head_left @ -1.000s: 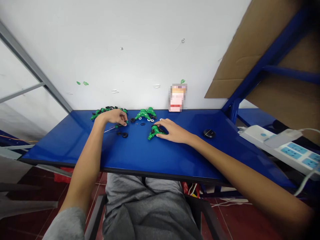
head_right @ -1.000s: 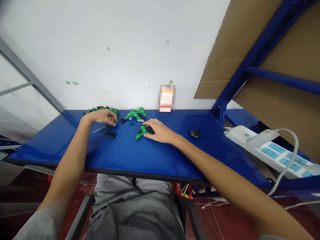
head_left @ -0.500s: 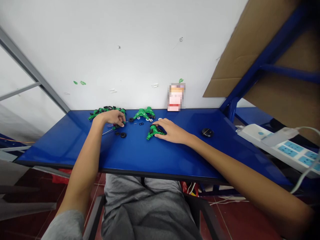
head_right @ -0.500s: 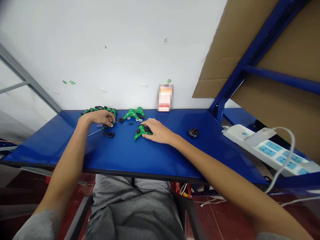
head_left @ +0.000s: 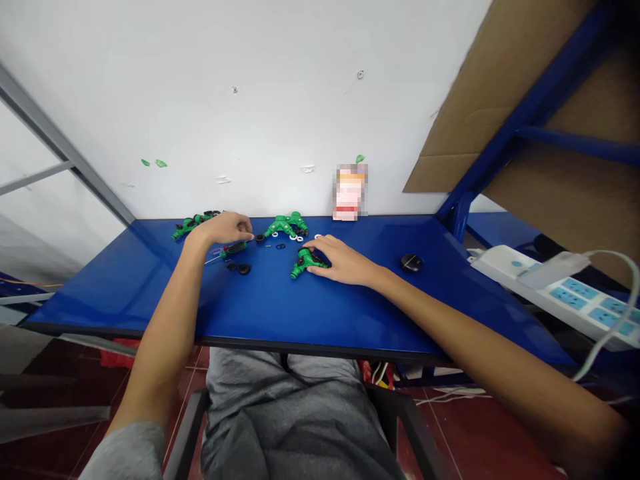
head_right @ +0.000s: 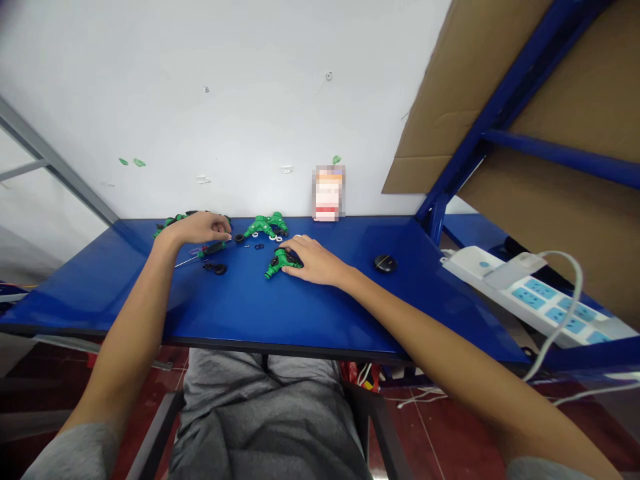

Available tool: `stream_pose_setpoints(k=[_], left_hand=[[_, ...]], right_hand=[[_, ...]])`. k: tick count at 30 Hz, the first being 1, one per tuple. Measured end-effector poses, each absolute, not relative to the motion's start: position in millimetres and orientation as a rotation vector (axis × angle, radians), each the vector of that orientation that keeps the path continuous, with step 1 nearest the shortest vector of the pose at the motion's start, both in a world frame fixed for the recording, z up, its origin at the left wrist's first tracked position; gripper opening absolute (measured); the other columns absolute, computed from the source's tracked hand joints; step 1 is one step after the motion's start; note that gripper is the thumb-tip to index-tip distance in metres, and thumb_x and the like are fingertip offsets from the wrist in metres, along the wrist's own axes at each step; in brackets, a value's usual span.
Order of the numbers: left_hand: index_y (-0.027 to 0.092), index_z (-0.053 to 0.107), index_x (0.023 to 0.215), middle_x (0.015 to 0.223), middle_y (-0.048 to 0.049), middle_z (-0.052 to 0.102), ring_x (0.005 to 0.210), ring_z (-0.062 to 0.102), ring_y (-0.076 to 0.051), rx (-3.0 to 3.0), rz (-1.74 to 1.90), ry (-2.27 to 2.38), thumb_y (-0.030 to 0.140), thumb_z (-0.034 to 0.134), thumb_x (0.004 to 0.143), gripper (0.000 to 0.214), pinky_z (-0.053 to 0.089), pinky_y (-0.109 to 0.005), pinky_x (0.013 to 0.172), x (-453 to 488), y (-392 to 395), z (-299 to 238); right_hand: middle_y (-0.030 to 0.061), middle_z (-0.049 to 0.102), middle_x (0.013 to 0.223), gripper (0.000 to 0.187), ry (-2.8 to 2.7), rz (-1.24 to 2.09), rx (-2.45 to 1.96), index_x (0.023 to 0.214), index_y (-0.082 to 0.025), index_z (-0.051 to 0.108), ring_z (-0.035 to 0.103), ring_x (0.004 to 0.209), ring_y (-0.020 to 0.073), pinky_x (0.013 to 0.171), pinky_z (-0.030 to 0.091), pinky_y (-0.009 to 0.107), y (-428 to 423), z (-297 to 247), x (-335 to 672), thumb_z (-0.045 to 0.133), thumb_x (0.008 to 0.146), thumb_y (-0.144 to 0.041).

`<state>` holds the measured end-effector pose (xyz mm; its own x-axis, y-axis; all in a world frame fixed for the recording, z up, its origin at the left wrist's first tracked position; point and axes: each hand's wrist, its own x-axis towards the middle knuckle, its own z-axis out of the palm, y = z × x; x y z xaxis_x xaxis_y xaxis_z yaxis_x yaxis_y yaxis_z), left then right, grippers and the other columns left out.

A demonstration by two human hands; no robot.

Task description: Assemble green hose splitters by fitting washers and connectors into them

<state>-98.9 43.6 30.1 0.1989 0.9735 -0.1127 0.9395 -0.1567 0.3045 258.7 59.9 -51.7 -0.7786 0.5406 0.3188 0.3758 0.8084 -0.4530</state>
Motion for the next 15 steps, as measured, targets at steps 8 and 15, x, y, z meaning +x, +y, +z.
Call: stream_pose_setpoints(k=[8, 15], left_hand=[[0.021, 0.084, 0.097, 0.09, -0.003, 0.082, 0.08, 0.072, -0.019, 2.34, 0.151, 1.559, 0.029, 0.067, 0.082, 0.024, 0.05, -0.027, 0.072, -71.5, 46.6, 20.5], [0.02, 0.084, 0.099, 0.092, -0.0024, 0.084, 0.08, 0.074, -0.018, 2.382, 0.164, 1.548, 0.017, 0.064, 0.083, 0.025, 0.053, -0.026, 0.077, -55.5, 45.6, 12.5]], right_hand=[[0.0129, 0.071, 0.127, 0.046, -2.584, 0.505, -0.723, 0.141, -0.026, 0.068, 0.062, 0.123, 0.0372, 0.109, 0.05, 0.056, 55.6, -46.8, 258.0, 0.069, 0.1, -0.048], [0.0138, 0.07, 0.127, 0.045, -2.576, 0.501, -0.718, 0.137, -0.023, 0.068, 0.063, 0.125, 0.0363, 0.109, 0.052, 0.056, 56.9, -49.1, 258.0, 0.07, 0.1, -0.048]])
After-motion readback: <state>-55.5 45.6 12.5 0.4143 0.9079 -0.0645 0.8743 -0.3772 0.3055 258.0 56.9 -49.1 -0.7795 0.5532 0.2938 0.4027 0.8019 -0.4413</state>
